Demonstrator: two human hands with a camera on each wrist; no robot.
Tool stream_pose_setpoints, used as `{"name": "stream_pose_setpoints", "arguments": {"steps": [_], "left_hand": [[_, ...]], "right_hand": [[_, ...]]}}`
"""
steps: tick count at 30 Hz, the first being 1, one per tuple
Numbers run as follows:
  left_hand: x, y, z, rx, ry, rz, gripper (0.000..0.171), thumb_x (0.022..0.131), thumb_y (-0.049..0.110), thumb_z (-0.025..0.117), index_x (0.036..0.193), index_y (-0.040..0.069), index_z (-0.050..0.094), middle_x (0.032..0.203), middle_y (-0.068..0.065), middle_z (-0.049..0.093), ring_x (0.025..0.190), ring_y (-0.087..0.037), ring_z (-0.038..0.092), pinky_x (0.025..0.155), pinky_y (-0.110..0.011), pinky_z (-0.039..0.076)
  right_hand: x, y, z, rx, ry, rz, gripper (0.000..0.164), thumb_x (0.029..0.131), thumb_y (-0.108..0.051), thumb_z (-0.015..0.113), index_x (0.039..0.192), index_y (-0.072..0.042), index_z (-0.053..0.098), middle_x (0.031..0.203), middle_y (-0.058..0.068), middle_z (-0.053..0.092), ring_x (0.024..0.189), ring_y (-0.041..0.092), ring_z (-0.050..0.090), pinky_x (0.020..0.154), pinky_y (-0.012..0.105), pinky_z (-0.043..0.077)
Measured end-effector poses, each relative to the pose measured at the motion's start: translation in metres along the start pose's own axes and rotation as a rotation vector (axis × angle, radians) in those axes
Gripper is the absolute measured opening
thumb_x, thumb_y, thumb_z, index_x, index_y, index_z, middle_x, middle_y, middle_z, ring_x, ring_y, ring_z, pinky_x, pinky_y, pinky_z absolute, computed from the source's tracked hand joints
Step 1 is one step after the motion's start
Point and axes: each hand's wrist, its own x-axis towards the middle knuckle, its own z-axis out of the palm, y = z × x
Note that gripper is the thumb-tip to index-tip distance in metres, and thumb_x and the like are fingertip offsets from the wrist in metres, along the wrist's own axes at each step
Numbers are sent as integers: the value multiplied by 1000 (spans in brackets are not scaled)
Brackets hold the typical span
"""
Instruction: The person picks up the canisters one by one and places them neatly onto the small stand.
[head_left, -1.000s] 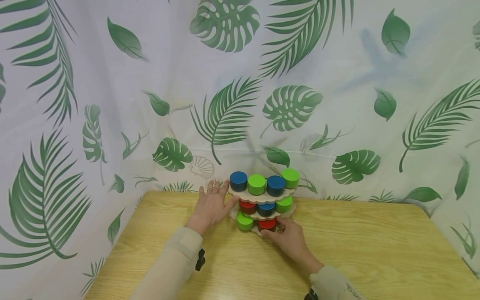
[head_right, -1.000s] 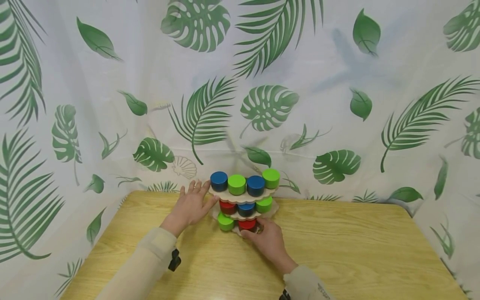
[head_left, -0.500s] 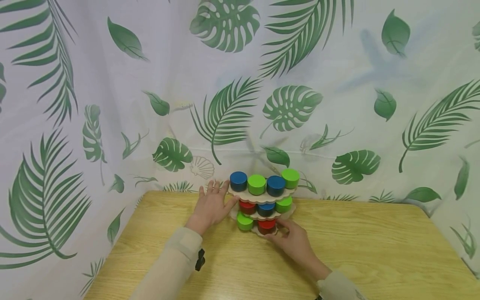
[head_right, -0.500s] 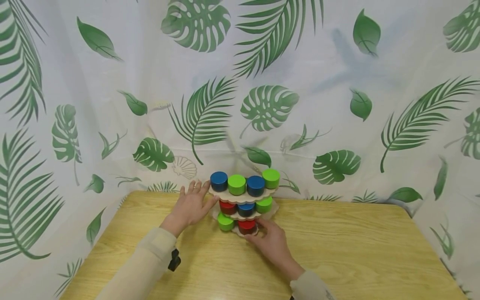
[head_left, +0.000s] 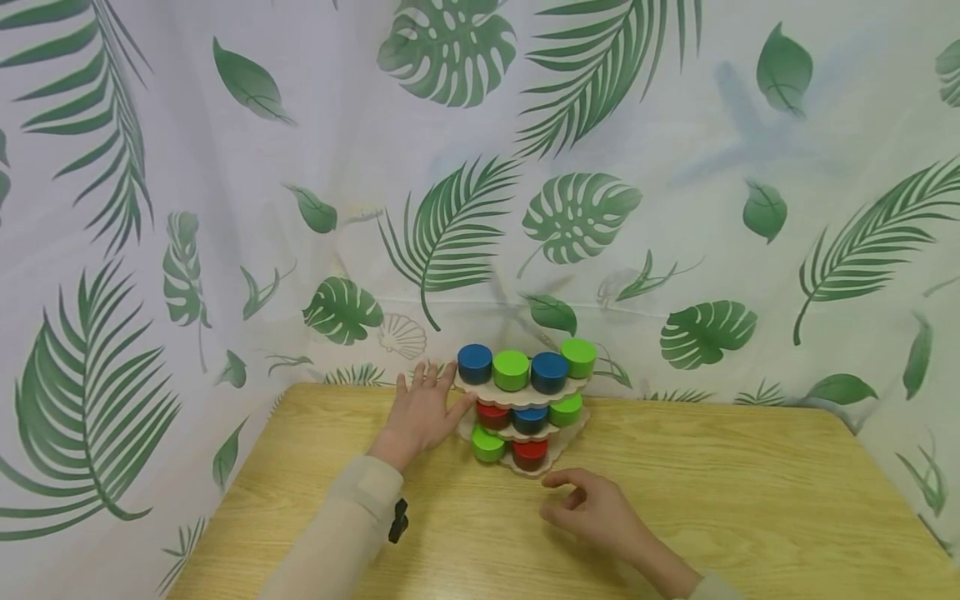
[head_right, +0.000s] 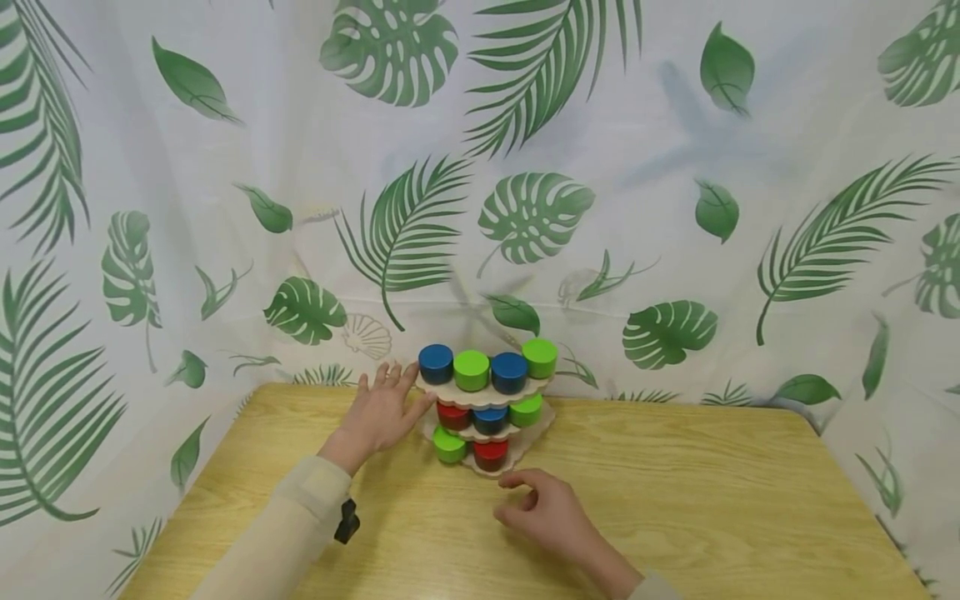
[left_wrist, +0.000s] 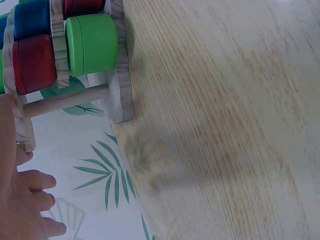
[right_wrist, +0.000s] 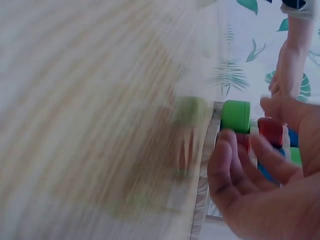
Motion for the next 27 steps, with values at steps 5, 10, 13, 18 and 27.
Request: {"name": "stream_pose_setpoints", "arguments": {"steps": [5, 10, 13, 18, 27], "left_hand": [[1, 0, 0, -7, 1, 2, 83, 107, 69, 31, 169, 14, 26, 171, -22, 29, 162, -43, 19, 128, -68, 16], [0, 0, -1, -4, 5, 2, 82, 108, 68, 31, 169, 14, 27, 171, -23, 30, 162, -43, 20, 128, -68, 17], [-1, 0, -2, -2, 8, 4, 81, 108, 67, 32, 168, 13, 28, 171, -23, 31, 162, -44, 21, 128, -68, 18], [-1, 1, -2, -7, 4, 5, 81, 108, 67, 33, 168, 13, 29, 170, -23, 32, 162, -44, 22, 128, -68, 18], [-3, 1, -4, -8, 13, 12, 81, 108, 66, 33, 168, 11, 30, 169, -24, 33, 161, -45, 22, 127, -69, 19]], "right_hand": [[-16, 2, -2, 61, -237, -106, 36, 96, -22, 78, 127, -6, 71, 116, 14, 73, 86, 9, 67, 68, 22, 54], [-29, 0, 2, 195, -429, -53, 36, 100, -19, 72, 134, -9, 68, 115, 13, 71, 90, 14, 65, 74, 21, 53], [-34, 1, 5, 230, -501, -35, 37, 101, -20, 71, 137, -11, 66, 112, 11, 71, 89, 14, 63, 74, 20, 50], [-41, 6, 12, 284, -602, -19, 42, 100, -23, 74, 140, -13, 65, 114, 8, 69, 93, 13, 61, 77, 21, 49], [-49, 9, 27, 377, -738, -164, 37, 109, -23, 60, 142, -6, 62, 130, -1, 71, 112, 3, 66, 96, 20, 52]]}}
